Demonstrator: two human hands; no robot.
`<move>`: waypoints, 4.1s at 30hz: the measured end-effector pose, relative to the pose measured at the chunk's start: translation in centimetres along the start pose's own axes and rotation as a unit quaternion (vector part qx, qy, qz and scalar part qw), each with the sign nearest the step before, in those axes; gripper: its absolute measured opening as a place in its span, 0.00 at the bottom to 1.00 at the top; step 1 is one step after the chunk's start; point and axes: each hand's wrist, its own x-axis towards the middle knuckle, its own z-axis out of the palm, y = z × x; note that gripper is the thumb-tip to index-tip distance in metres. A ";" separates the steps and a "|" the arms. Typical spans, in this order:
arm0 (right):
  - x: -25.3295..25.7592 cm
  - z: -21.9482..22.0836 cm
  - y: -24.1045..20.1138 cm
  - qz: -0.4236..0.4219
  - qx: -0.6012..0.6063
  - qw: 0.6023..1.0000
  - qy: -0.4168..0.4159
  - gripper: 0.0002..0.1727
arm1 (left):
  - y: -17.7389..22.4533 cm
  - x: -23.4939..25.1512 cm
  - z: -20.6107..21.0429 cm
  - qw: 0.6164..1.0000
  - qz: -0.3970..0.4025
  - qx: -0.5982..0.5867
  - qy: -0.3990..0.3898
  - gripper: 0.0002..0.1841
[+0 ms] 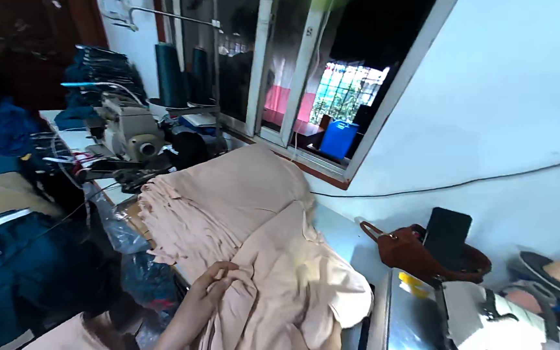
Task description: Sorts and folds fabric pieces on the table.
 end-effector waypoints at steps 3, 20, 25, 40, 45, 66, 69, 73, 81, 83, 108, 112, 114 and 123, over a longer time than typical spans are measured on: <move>2.5 1.5 -3.3 0.005 -0.114 0.992 -0.057 0.51 | -0.8 1.6 0.4 1.000 0.011 0.002 0.027 0.15; 7.3 -2.4 -4.4 -0.105 -0.047 0.980 0.162 0.35 | 3.7 2.4 5.0 0.993 -0.005 0.046 -0.113 0.38; 2.2 -4.7 -2.7 -0.089 -0.131 0.975 0.156 0.40 | 1.5 3.4 5.3 0.977 0.008 -0.026 -0.213 0.19; 10.8 2.1 0.5 0.019 0.063 0.989 0.129 0.41 | -1.7 2.4 4.6 0.968 -0.059 0.209 0.128 0.18; 18.2 4.0 -1.0 0.018 0.006 0.995 0.100 0.37 | -1.3 5.5 8.6 0.933 -0.010 0.294 0.206 0.13; 13.0 -0.5 1.2 -0.004 -0.202 0.979 0.030 0.54 | 3.9 1.6 4.8 0.976 0.090 0.169 0.106 0.16; 15.2 -0.3 1.0 0.012 -0.187 0.982 0.025 0.61 | 4.4 2.9 4.9 0.951 0.075 0.276 0.117 0.12; 17.5 0.8 0.0 0.057 -0.184 0.978 0.081 0.60 | 4.1 4.0 7.3 0.906 0.106 0.397 0.097 0.14; 12.3 -1.2 -2.9 0.058 -0.252 0.964 0.066 0.51 | -0.3 7.9 9.2 0.873 0.061 0.419 -0.240 0.42; 11.3 -1.3 -2.6 -0.035 -0.248 0.962 0.105 0.53 | -0.6 8.0 9.0 0.874 0.073 0.412 -0.245 0.42; 10.4 8.6 -7.2 -0.351 -0.178 0.910 -0.133 0.41 | -4.4 7.1 -3.5 0.948 -0.153 -0.061 0.272 0.54; 11.3 13.4 -10.1 -0.294 -0.222 0.908 -0.202 0.39 | -5.0 11.0 -3.6 0.932 -0.183 -0.049 0.309 0.31; 10.8 14.8 -11.9 -0.255 -0.254 0.912 -0.197 0.36 | -5.3 12.0 -4.1 0.928 -0.189 -0.049 0.317 0.26; 12.9 12.1 -12.3 -0.245 -0.226 0.903 -0.272 0.43 | -4.9 12.3 -5.2 0.915 -0.174 -0.103 0.348 0.45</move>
